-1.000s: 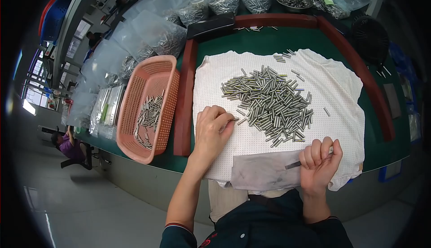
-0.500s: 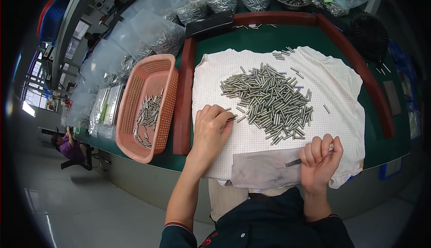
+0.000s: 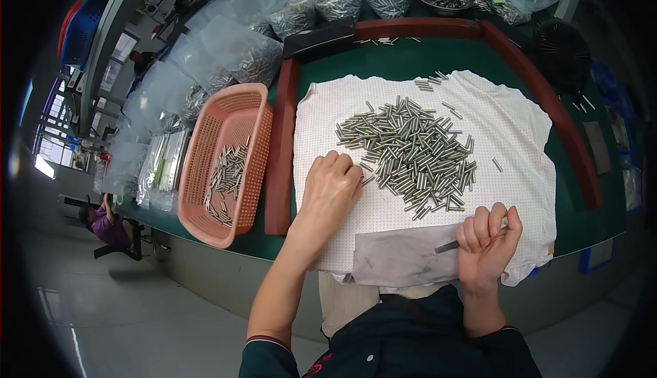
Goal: Inspecting and sorting small metal pins on a workbench at a manufacturing facility.
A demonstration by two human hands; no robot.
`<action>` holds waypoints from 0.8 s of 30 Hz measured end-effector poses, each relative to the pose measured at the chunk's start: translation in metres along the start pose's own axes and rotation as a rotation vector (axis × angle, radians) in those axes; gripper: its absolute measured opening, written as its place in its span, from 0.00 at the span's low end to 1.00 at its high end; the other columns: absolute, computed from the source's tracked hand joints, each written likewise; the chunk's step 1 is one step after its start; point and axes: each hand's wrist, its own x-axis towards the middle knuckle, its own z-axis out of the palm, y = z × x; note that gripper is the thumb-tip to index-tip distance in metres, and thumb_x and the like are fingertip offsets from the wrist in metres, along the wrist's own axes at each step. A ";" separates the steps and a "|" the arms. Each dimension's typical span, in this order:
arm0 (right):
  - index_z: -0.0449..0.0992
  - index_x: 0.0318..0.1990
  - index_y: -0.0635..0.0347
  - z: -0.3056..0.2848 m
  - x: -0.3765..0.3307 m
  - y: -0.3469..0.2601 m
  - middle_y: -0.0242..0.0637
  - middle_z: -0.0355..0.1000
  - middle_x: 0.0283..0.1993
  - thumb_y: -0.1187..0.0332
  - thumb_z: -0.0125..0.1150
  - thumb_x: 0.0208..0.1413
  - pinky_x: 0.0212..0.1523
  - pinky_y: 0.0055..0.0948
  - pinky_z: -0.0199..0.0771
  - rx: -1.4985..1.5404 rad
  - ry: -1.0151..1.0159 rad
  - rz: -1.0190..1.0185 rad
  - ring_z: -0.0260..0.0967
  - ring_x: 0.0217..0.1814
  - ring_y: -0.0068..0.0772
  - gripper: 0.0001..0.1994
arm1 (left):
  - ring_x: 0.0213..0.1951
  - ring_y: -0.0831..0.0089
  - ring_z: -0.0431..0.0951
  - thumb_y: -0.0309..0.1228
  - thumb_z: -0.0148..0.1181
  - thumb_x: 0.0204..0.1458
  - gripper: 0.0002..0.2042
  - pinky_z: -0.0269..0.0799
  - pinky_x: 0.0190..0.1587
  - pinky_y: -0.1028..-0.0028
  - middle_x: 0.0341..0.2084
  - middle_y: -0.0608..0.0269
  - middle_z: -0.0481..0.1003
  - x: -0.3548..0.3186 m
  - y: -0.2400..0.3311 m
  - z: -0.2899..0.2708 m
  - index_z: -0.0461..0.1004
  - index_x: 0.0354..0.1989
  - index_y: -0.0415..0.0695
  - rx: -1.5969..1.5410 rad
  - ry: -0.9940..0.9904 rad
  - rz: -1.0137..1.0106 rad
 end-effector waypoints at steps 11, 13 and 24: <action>0.52 0.17 0.52 -0.002 0.000 0.000 0.26 0.45 0.11 0.58 0.28 0.60 0.14 0.20 0.42 0.022 0.003 0.021 0.36 0.10 0.18 0.19 | 0.29 0.66 0.69 0.20 0.56 0.35 0.04 0.64 0.33 0.69 0.22 0.60 0.69 0.000 0.001 -0.001 0.71 0.23 0.38 -0.177 0.046 -0.083; 0.52 0.17 0.52 -0.002 0.000 0.000 0.26 0.45 0.11 0.58 0.28 0.60 0.14 0.20 0.42 0.029 0.008 0.020 0.36 0.10 0.18 0.19 | 0.28 0.70 0.74 0.19 0.53 0.42 0.02 0.69 0.31 0.73 0.24 0.57 0.73 -0.008 0.005 -0.002 0.71 0.26 0.36 -0.580 0.088 -0.260; 0.51 0.17 0.53 0.000 0.000 -0.001 0.26 0.44 0.11 0.58 0.29 0.60 0.13 0.20 0.40 0.028 0.000 0.013 0.35 0.10 0.18 0.19 | 0.33 0.73 0.74 0.24 0.51 0.50 0.12 0.72 0.37 0.78 0.32 0.56 0.72 -0.036 0.004 -0.005 0.65 0.44 0.38 -2.047 0.260 -1.084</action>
